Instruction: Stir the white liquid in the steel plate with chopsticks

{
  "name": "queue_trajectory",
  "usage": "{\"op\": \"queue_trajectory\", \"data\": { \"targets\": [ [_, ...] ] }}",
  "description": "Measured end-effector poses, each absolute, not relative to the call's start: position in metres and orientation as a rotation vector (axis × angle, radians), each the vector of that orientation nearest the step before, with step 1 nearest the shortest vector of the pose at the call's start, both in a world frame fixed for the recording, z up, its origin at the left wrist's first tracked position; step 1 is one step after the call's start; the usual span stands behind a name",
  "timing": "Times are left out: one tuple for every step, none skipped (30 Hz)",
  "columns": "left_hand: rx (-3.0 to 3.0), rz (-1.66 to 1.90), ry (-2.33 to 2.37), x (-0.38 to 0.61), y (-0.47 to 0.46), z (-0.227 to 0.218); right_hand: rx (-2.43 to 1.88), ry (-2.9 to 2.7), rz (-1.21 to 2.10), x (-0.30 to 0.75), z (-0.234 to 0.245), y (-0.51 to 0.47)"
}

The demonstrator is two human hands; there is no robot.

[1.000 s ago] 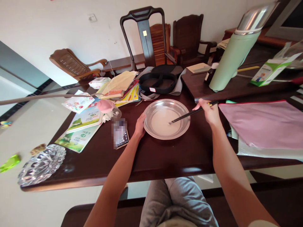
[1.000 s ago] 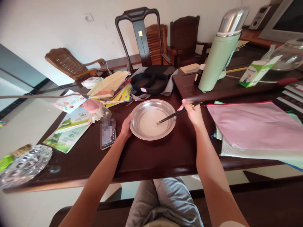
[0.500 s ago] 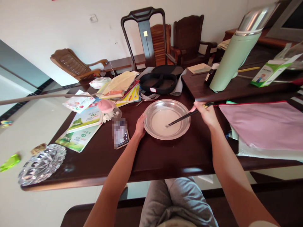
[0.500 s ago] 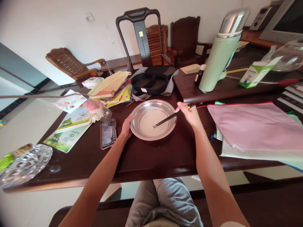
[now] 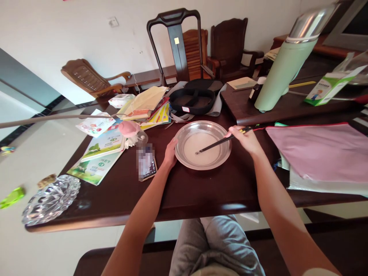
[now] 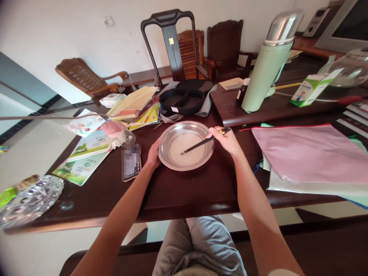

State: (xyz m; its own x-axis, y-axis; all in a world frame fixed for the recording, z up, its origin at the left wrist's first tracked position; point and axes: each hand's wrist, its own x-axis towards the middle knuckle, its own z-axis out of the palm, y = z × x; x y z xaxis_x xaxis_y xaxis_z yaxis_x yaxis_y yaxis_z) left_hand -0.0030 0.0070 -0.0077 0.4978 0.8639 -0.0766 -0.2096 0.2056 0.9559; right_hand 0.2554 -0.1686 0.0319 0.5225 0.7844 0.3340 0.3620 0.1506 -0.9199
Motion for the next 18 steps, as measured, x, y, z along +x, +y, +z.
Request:
{"op": "queue_trajectory", "data": {
  "targets": [
    [1.114,0.848,0.725,-0.003,0.007,-0.007,-1.451,-1.089,0.412,0.254,0.032,-0.168],
    [1.111,0.849,0.729,-0.003,0.007,-0.007,-1.454,-1.102,0.397,0.253,0.032,-0.167],
    [1.107,0.848,0.733,-0.003,0.007,-0.007,-1.462,-1.089,0.358,0.255,0.032,-0.167],
    [1.103,0.847,0.736,-0.003,0.007,-0.007,-1.469,-1.051,0.303,0.258,0.031,-0.168],
    [1.101,0.846,0.737,-0.003,0.007,-0.007,-1.473,-0.998,0.246,0.262,0.029,-0.169],
    [1.101,0.845,0.735,-0.003,0.007,-0.008,-1.471,-0.943,0.199,0.266,0.028,-0.171],
    [1.101,0.846,0.731,-0.003,0.007,-0.008,-1.463,-0.899,0.173,0.269,0.027,-0.172],
    [1.103,0.847,0.728,-0.003,0.007,-0.008,-1.453,-0.874,0.169,0.270,0.026,-0.173],
    [1.104,0.847,0.725,-0.003,0.007,-0.008,-1.444,-0.874,0.191,0.270,0.026,-0.174],
    [1.104,0.846,0.725,-0.003,0.007,-0.009,-1.439,-0.898,0.234,0.268,0.027,-0.173],
    [1.105,0.845,0.726,-0.003,0.007,-0.009,-1.439,-0.944,0.290,0.265,0.028,-0.173],
    [1.106,0.846,0.728,-0.003,0.007,-0.009,-1.442,-1.000,0.344,0.261,0.030,-0.171],
    [1.108,0.847,0.731,-0.003,0.008,-0.009,-1.446,-1.054,0.384,0.257,0.031,-0.170],
    [1.110,0.848,0.734,-0.003,0.008,-0.009,-1.452,-1.095,0.403,0.255,0.033,-0.169],
    [1.111,0.849,0.737,-0.003,0.008,-0.009,-1.458,-1.116,0.401,0.254,0.033,-0.168],
    [1.110,0.849,0.741,-0.003,0.008,-0.009,-1.467,-1.109,0.376,0.254,0.033,-0.168],
    [1.109,0.849,0.745,-0.003,0.008,-0.009,-1.476,-1.075,0.336,0.256,0.033,-0.168],
    [1.107,0.847,0.748,-0.003,0.008,-0.009,-1.482,-1.020,0.288,0.259,0.032,-0.169]
  ]
}}
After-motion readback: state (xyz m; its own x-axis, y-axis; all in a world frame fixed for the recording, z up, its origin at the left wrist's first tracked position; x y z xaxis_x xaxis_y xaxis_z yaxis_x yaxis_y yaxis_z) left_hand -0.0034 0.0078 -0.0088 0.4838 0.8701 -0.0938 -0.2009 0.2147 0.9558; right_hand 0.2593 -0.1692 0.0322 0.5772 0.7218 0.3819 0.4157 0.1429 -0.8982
